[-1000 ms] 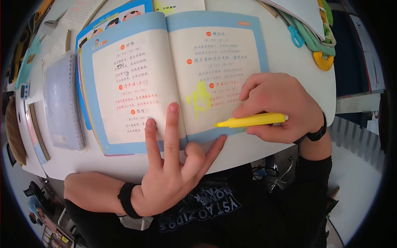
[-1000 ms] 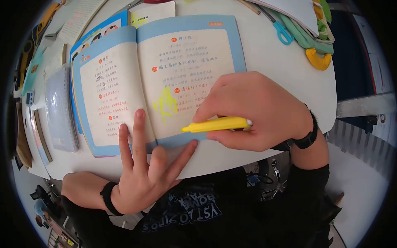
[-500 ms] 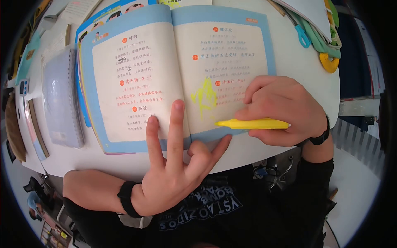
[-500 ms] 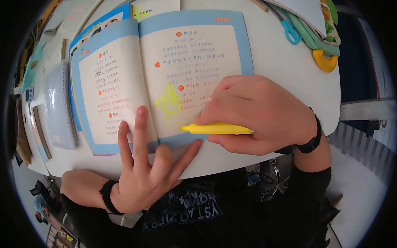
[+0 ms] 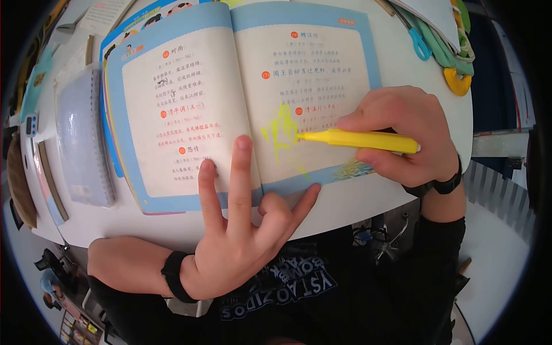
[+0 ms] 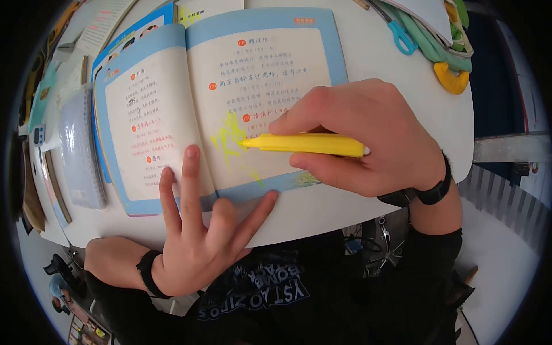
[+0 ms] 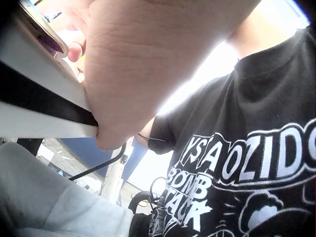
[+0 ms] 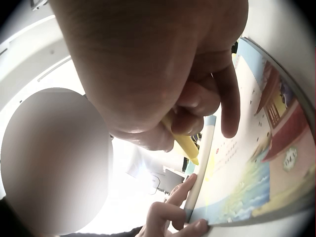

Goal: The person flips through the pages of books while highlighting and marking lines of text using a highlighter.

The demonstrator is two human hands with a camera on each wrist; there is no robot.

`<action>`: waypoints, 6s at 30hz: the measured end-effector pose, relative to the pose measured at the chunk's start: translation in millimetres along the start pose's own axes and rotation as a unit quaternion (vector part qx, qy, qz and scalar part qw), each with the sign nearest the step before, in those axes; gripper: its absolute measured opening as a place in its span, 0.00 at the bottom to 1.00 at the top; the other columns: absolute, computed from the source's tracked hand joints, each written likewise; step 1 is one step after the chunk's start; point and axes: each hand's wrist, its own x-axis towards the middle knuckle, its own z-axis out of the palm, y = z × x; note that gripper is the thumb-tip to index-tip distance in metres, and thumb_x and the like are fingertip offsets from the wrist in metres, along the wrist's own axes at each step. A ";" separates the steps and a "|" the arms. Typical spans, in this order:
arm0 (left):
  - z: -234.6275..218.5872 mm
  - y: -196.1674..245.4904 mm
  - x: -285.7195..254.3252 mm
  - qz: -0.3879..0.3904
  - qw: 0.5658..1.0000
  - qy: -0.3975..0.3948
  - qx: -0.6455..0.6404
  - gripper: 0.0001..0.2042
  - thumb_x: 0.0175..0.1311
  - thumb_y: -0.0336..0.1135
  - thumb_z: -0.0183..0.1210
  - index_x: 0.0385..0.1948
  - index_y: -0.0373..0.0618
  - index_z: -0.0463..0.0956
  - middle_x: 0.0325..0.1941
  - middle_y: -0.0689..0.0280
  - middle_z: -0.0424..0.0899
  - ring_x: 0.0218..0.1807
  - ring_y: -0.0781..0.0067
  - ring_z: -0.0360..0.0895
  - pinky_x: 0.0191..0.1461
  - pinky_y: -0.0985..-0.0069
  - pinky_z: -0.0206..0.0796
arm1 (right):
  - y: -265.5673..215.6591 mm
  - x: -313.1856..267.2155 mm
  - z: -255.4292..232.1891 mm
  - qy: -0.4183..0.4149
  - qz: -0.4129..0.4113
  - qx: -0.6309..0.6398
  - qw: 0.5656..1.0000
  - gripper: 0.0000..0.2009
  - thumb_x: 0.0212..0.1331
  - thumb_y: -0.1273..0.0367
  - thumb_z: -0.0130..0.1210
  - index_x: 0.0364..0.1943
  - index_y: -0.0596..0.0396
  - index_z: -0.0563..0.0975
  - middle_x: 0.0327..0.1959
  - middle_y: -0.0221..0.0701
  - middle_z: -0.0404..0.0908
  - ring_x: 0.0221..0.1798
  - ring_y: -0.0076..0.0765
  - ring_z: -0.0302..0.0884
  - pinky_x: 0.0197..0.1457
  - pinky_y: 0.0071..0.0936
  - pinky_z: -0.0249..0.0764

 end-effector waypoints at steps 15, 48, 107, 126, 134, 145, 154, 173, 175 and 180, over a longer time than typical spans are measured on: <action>-1.9 -0.7 -0.1 0.006 1.000 -0.018 -0.005 0.34 0.52 0.46 0.61 0.68 0.71 0.78 0.41 0.58 0.55 0.66 0.16 0.72 0.61 0.17 0.63 | 3.0 -0.3 4.5 -0.048 -0.008 0.053 0.997 0.15 0.47 0.73 0.71 0.43 0.54 0.87 0.29 0.31 0.83 0.31 0.42 0.80 0.37 0.34 0.76; 2.3 -2.0 0.7 0.010 1.000 -0.003 0.003 0.34 0.52 0.46 0.61 0.68 0.72 0.78 0.41 0.58 0.55 0.67 0.16 0.71 0.58 0.18 0.64 | 7.6 0.4 -1.1 -0.033 -0.019 0.066 0.997 0.14 0.47 0.75 0.66 0.42 0.56 0.87 0.31 0.33 0.88 0.29 0.43 0.82 0.35 0.33 0.78; -3.5 -1.9 2.6 0.009 1.000 -0.022 -0.007 0.36 0.48 0.49 0.62 0.68 0.72 0.78 0.42 0.58 0.56 0.68 0.16 0.70 0.59 0.19 0.63 | 7.5 -0.6 -1.9 -0.043 -0.023 0.094 0.994 0.14 0.38 0.77 0.61 0.34 0.55 0.86 0.23 0.32 0.81 0.24 0.41 0.77 0.45 0.39 0.84; 1.2 -1.3 2.2 0.008 1.000 -0.003 0.004 0.34 0.51 0.47 0.61 0.68 0.72 0.78 0.40 0.58 0.55 0.67 0.15 0.70 0.56 0.19 0.65 | 14.2 -2.0 9.0 -0.032 -0.139 0.150 0.978 0.14 0.43 0.75 0.62 0.38 0.55 0.86 0.20 0.23 0.77 0.20 0.30 0.70 0.42 0.38 0.80; -3.5 -0.7 3.4 0.005 1.000 -0.015 -0.004 0.36 0.49 0.49 0.61 0.69 0.73 0.77 0.41 0.58 0.56 0.67 0.15 0.71 0.57 0.19 0.64 | 7.8 -2.1 7.0 -0.033 -0.139 0.111 0.983 0.14 0.40 0.77 0.62 0.37 0.58 0.86 0.20 0.25 0.77 0.19 0.32 0.70 0.41 0.37 0.81; -1.1 -0.4 2.4 0.003 1.000 -0.010 -0.004 0.37 0.49 0.51 0.61 0.70 0.73 0.75 0.41 0.58 0.56 0.68 0.16 0.70 0.57 0.19 0.64 | 4.2 -1.6 3.4 -0.021 -0.077 0.063 0.995 0.14 0.38 0.76 0.62 0.35 0.60 0.85 0.23 0.31 0.82 0.20 0.38 0.75 0.35 0.33 0.81; -5.9 -2.1 3.5 0.010 0.999 -0.035 -0.003 0.37 0.49 0.50 0.61 0.70 0.72 0.76 0.41 0.58 0.56 0.68 0.16 0.70 0.57 0.19 0.64 | 5.2 -0.9 -1.4 -0.029 -0.130 0.096 0.986 0.15 0.40 0.76 0.62 0.37 0.61 0.84 0.26 0.32 0.85 0.19 0.37 0.76 0.35 0.33 0.82; -2.0 -1.8 2.5 0.008 1.000 -0.018 0.002 0.34 0.53 0.50 0.59 0.70 0.73 0.76 0.41 0.58 0.56 0.67 0.16 0.71 0.56 0.19 0.65 | 7.0 -0.5 -0.9 -0.041 -0.094 0.097 0.990 0.14 0.40 0.75 0.62 0.37 0.61 0.83 0.23 0.29 0.82 0.20 0.34 0.76 0.35 0.33 0.81; -2.1 -1.9 2.7 0.007 1.000 -0.018 0.003 0.33 0.55 0.48 0.59 0.70 0.74 0.76 0.41 0.58 0.56 0.67 0.16 0.71 0.56 0.20 0.65 | 7.0 -0.8 0.4 -0.025 -0.106 0.083 0.991 0.16 0.39 0.75 0.62 0.37 0.61 0.83 0.21 0.29 0.80 0.19 0.33 0.73 0.35 0.34 0.80; -0.3 -1.7 2.7 0.007 1.000 -0.008 0.004 0.33 0.55 0.47 0.59 0.70 0.74 0.76 0.41 0.58 0.56 0.67 0.16 0.71 0.56 0.20 0.65 | 9.0 -0.9 1.8 -0.025 -0.121 0.071 0.990 0.13 0.38 0.74 0.62 0.34 0.60 0.83 0.20 0.29 0.78 0.18 0.34 0.71 0.33 0.35 0.78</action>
